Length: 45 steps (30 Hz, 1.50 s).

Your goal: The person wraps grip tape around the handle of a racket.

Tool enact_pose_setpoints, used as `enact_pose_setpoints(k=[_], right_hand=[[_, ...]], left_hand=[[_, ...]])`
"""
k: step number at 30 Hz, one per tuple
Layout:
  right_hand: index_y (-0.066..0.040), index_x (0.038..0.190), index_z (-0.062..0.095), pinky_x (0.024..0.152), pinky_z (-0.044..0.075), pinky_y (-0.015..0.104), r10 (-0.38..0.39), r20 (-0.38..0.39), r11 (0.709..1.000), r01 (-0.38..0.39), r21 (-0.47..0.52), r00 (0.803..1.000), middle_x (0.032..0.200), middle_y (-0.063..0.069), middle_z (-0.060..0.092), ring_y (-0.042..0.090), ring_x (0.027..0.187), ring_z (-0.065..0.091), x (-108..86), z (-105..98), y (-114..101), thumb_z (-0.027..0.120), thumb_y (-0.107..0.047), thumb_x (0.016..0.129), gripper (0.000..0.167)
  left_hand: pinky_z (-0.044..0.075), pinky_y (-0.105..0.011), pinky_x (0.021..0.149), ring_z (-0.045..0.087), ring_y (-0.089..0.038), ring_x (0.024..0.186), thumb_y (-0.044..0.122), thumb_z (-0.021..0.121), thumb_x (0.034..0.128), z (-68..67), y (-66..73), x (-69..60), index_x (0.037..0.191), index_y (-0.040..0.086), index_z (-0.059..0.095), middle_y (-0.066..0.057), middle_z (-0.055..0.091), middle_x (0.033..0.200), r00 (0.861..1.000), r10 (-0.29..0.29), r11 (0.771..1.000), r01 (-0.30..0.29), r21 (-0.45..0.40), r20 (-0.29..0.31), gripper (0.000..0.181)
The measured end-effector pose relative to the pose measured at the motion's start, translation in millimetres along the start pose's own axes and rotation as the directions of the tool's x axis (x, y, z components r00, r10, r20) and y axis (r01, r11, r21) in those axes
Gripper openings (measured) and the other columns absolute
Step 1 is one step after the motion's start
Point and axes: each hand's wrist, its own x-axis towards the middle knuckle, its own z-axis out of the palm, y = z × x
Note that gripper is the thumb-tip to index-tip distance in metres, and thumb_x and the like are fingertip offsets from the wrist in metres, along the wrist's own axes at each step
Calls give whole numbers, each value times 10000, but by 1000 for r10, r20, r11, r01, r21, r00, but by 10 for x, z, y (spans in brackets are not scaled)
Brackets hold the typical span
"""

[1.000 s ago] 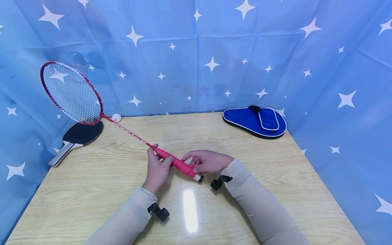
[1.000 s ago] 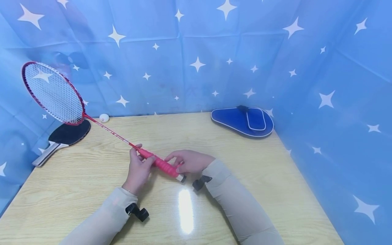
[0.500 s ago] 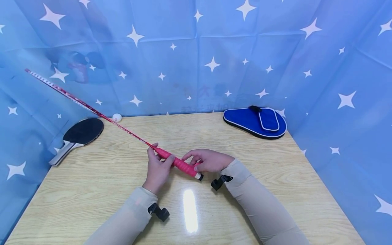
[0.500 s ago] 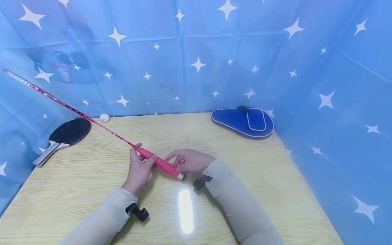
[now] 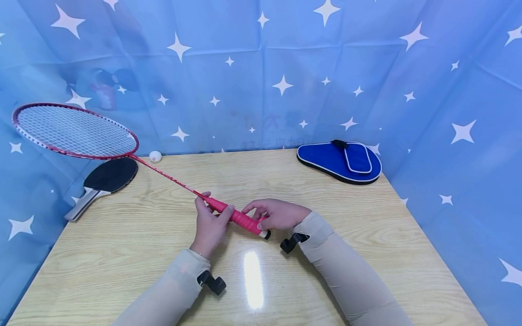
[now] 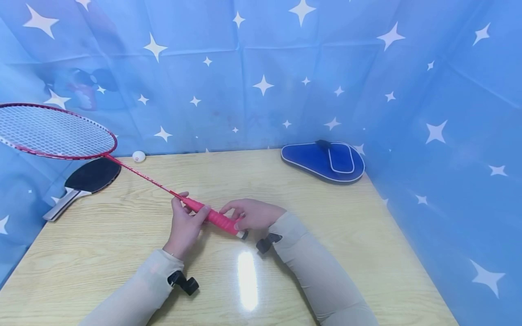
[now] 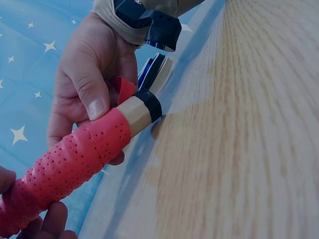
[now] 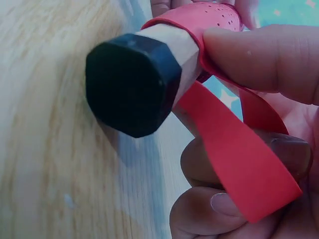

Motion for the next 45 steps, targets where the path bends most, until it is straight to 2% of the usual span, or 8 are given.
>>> enact_pose_setpoints(k=[8,16,23,28,35,42,45], right_hand=[[-218,1419,611,699,503,315,-6,2,1000,6,-3,1000,1090,41,734,220,873,668,-31,-9,-28,637,8,955,517],[-214,1424,607,757,527,334,-4,2,1000,4,-23,1000,1109,28,738,218,943,693,-21,-10,-8,652,-27,970,492],[-224,1395,626,756,533,343,5,-8,1000,-5,-17,1000,1103,40,726,232,937,683,-1,-15,8,670,-20,956,486],[-206,1410,618,735,508,333,2,-1,1000,-2,-26,1000,1065,50,729,229,891,665,-7,-21,8,647,-12,962,489],[-231,1429,616,802,517,351,14,-3,999,-15,-53,1000,1148,23,727,210,997,667,-18,-18,-17,651,-26,969,505],[-227,1428,607,791,545,355,17,6,1000,-17,-13,1000,1114,31,730,229,961,694,-12,-14,-7,693,-41,958,513],[-222,1422,611,787,539,353,19,9,1000,-19,-10,1000,1110,34,731,231,943,698,-8,-16,0,694,-40,958,505]], left_hand=[[594,-240,728,698,-209,807,34,688,959,12,-26,20,1525,66,188,-251,599,1151,1000,-8,1000,8,-29,-4,756],[552,-237,678,652,-191,772,-8,657,918,16,-18,18,1499,42,203,-226,607,1114,1000,6,1000,-6,-31,-25,739],[577,-231,706,667,-219,847,86,713,982,5,-10,3,1496,67,196,-238,598,1159,1000,3,1000,-3,-5,-13,729],[568,-223,680,651,-183,806,28,677,967,21,-11,0,1480,35,208,-232,602,1111,999,6,1000,-7,-13,-35,694],[572,-239,712,629,-164,812,0,656,944,28,17,-10,1482,24,212,-207,585,1107,999,0,1000,0,-20,-45,697],[555,-223,725,620,-212,884,142,743,978,9,29,-29,1534,100,186,-205,570,1186,1000,-13,1000,13,20,-24,789],[557,-218,727,616,-225,884,137,735,983,7,23,-28,1549,113,177,-210,565,1190,1000,-15,999,15,30,-18,795]])
